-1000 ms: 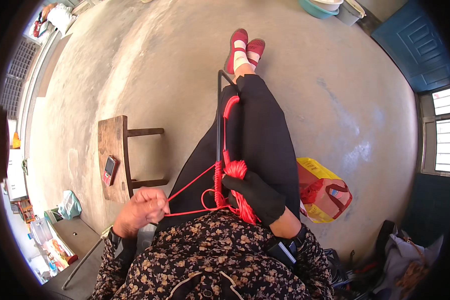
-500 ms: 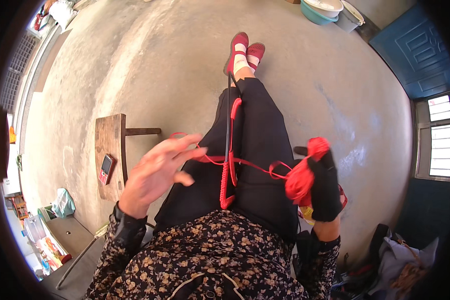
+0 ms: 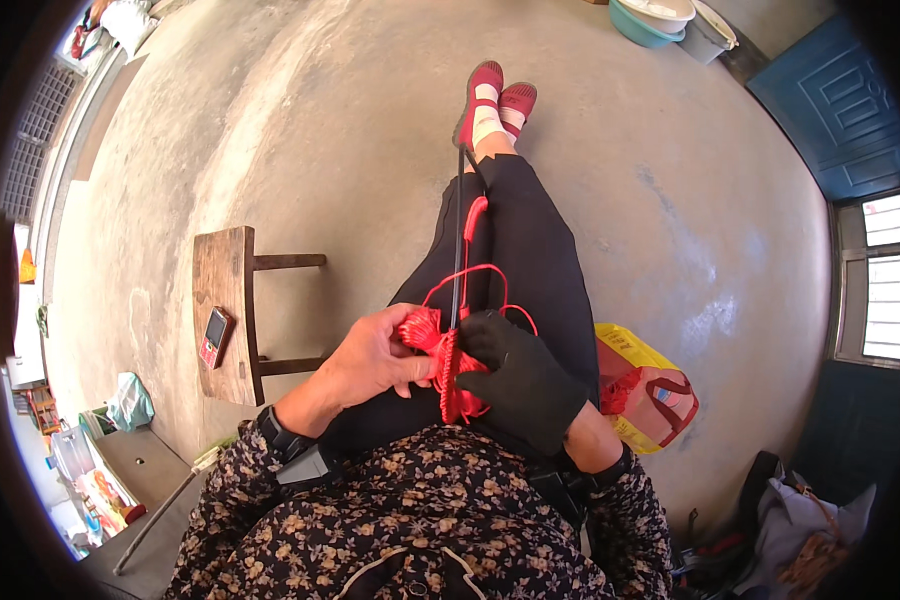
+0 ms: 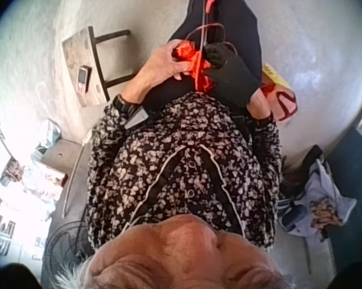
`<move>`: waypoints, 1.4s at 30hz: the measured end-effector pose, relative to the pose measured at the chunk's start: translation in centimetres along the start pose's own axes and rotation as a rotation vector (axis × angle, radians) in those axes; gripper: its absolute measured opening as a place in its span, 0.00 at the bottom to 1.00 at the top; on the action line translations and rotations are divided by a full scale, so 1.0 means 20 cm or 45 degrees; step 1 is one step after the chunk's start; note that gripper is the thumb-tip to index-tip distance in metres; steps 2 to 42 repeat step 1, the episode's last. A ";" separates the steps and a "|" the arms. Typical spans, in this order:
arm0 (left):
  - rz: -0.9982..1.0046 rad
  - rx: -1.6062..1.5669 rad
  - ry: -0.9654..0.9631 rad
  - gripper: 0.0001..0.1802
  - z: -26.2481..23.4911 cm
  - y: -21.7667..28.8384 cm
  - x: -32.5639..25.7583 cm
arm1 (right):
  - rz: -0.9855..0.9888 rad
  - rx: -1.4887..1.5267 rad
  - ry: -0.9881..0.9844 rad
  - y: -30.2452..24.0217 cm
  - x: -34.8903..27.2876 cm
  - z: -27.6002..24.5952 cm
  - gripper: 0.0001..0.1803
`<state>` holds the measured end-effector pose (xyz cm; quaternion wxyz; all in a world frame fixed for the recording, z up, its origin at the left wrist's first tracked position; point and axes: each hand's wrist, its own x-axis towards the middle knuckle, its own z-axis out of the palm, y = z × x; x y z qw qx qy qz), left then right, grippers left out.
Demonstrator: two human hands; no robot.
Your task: The person is weaving red plastic cord onto a black furniture frame.
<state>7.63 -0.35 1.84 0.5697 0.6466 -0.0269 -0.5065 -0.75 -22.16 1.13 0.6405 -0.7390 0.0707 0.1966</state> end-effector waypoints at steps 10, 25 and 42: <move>0.020 0.001 -0.007 0.30 0.00 -0.01 0.00 | 0.052 0.189 -0.068 0.02 -0.01 0.01 0.35; 0.020 0.001 -0.007 0.30 0.00 -0.01 0.00 | 0.052 0.189 -0.068 0.02 -0.01 0.01 0.35; 0.020 0.001 -0.007 0.30 0.00 -0.01 0.00 | 0.052 0.189 -0.068 0.02 -0.01 0.01 0.35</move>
